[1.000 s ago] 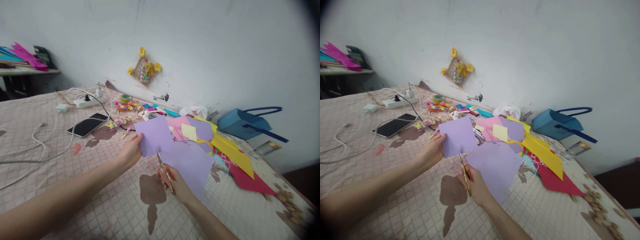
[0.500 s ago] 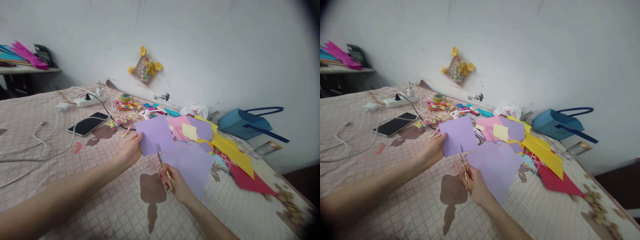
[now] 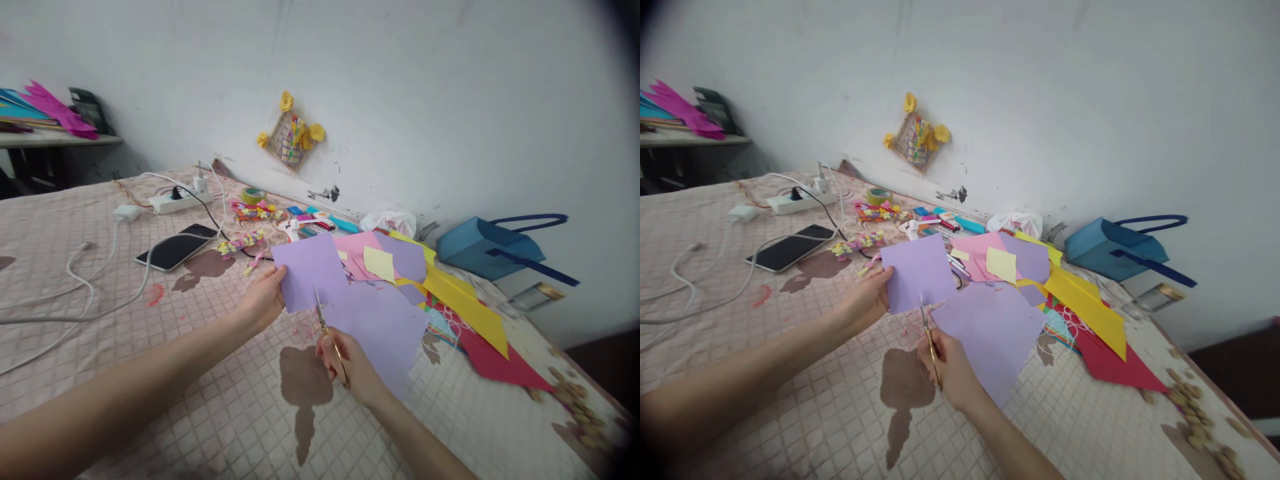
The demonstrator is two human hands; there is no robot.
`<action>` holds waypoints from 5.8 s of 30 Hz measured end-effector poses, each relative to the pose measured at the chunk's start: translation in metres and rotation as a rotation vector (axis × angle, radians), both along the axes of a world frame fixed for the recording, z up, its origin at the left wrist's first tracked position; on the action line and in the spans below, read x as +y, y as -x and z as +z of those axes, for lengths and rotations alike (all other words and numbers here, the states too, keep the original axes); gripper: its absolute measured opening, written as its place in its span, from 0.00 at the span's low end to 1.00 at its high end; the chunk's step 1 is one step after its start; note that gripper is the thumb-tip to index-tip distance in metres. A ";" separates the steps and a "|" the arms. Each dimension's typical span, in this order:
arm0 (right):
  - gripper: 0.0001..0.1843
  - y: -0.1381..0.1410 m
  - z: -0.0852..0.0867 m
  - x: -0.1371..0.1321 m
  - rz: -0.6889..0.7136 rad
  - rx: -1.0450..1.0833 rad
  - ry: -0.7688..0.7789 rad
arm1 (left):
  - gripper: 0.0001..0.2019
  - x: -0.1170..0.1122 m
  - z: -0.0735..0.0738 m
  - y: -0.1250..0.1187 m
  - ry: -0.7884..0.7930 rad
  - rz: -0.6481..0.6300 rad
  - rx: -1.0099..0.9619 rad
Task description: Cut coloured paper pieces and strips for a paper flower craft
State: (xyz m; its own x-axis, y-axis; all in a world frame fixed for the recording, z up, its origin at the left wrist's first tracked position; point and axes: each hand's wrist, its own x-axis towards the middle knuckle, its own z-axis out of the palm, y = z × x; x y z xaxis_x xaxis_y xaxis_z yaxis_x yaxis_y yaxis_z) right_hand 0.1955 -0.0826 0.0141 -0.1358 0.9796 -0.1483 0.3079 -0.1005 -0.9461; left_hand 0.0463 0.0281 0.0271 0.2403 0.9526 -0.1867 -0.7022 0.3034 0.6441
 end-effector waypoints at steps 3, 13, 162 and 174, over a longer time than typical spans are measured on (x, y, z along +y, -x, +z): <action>0.31 0.002 0.005 0.000 -0.002 0.043 0.050 | 0.09 -0.002 -0.001 -0.001 0.015 -0.017 0.007; 0.33 0.002 0.009 0.001 -0.060 0.082 0.113 | 0.10 -0.012 -0.002 -0.007 0.024 -0.091 -0.009; 0.30 -0.017 0.002 0.005 -0.151 0.059 -0.015 | 0.12 -0.030 -0.007 0.000 -0.109 -0.691 0.350; 0.29 -0.018 -0.003 0.007 -0.174 0.003 -0.041 | 0.11 -0.028 -0.006 0.001 -0.088 -0.684 0.358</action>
State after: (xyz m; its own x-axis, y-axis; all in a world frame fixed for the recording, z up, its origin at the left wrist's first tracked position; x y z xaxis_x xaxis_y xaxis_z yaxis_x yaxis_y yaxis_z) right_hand 0.2130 -0.0756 0.0107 0.0355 0.9936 -0.1076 0.2863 -0.1132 -0.9514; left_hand 0.0452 0.0005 0.0210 0.7194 0.6293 -0.2940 -0.1221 0.5314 0.8383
